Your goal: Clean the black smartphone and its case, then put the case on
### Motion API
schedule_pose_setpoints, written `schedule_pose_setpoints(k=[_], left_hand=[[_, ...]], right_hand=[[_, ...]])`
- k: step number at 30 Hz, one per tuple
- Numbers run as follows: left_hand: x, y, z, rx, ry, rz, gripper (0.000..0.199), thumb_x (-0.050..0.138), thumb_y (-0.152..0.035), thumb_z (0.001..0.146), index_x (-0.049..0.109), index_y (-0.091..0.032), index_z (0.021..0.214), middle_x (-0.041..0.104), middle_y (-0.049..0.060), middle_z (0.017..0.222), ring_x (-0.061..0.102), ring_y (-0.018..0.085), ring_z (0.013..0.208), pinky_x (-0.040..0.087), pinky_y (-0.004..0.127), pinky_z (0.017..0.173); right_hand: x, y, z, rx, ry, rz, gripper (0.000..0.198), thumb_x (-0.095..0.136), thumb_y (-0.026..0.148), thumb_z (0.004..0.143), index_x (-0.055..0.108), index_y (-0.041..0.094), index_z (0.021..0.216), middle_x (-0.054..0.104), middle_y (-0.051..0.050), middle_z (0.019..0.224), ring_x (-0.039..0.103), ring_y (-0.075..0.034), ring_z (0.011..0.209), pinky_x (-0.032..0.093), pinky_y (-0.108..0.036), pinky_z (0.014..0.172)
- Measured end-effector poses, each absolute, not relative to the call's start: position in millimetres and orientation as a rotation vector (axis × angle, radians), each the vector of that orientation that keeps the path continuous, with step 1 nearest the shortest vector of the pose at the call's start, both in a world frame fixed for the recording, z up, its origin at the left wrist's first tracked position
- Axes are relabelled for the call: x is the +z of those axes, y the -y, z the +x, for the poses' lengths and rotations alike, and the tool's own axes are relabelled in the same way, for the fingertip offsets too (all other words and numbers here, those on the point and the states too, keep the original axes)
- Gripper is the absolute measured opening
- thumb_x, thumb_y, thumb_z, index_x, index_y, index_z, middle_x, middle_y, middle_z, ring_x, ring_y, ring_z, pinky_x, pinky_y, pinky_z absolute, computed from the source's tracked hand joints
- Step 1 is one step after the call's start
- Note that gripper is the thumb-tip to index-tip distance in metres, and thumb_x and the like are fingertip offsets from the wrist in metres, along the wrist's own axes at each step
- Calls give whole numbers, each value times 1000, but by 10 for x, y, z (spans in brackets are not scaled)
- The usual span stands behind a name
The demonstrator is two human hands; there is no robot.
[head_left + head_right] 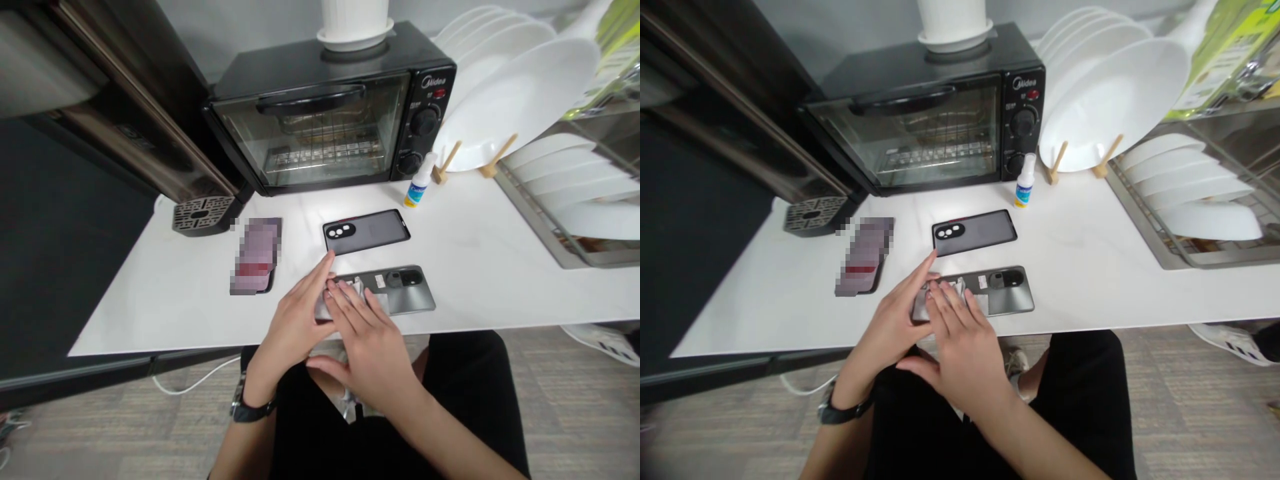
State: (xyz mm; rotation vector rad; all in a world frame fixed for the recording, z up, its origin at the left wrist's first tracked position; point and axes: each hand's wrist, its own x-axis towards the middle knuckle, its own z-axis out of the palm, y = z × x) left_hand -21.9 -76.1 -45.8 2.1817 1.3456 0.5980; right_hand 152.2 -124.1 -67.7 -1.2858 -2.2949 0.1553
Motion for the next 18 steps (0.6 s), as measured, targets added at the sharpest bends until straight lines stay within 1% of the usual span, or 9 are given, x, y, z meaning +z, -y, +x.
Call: schedule_pose_setpoints(k=[2, 4, 7, 9, 13, 15, 18], left_hand=[[-450, 761, -211, 595, -1342, 2171, 112, 86, -25, 86, 13, -42, 170, 36, 4, 174, 57, 25, 145, 44, 41, 125], [-439, 759, -204, 596, -1326, 2169, 116, 89, -30, 84, 12, -42, 170, 43, 4, 170, 58, 25, 144, 45, 42, 124], [-427, 754, -200, 588, -1319, 2174, 122, 92, -33, 81, 9, -43, 170, 59, 1, 158, 54, 25, 147, 44, 44, 124], [-424, 750, -198, 575, -1327, 2173, 123, 93, -32, 81, 9, -43, 170, 64, 0, 153, 54, 25, 147, 44, 45, 124], [-418, 746, -189, 576, -1314, 2156, 123, 93, -31, 81, 9, -42, 170, 65, 0, 151, 53, 26, 148, 44, 46, 123], [-415, 744, -185, 582, -1308, 2157, 123, 93, -31, 81, 8, -42, 170, 65, 0, 152, 52, 26, 149, 43, 47, 124], [-425, 742, -187, 594, -1295, 2163, 121, 92, -34, 82, 8, -43, 170, 65, 1, 152, 52, 25, 149, 42, 48, 124]], right_hand=[[-674, 1300, 1589, 158, 2294, -1260, 80, 43, 70, 104, 53, 7, 152, 51, -11, 162, 46, -28, 154, 40, -51, 126], [-673, 1348, 1714, 128, 2313, -1238, 75, 46, 65, 105, 52, 8, 153, 50, -11, 163, 45, -28, 154, 42, -51, 124], [-700, 1400, 1947, 48, 2348, -1271, 77, 49, 63, 105, 45, 8, 158, 46, -12, 166, 43, -29, 156, 42, -51, 123], [-741, 1414, 2102, -17, 2313, -1374, 78, 50, 60, 106, 37, 10, 163, 44, -12, 168, 38, -30, 158, 38, -51, 125], [-808, 1355, 2319, -96, 2141, -1630, 80, 44, 60, 107, 25, 13, 169, 38, -13, 171, 30, -33, 162, 29, -57, 128], [-804, 1282, 2329, -98, 2094, -1691, 83, 41, 64, 106, 23, 13, 169, 35, -15, 172, 28, -35, 162, 28, -61, 128], [-763, 1152, 2187, -94, 2083, -1690, 89, 41, 70, 104, 26, 10, 168, 34, -18, 172, 27, -37, 163, 26, -64, 128]])
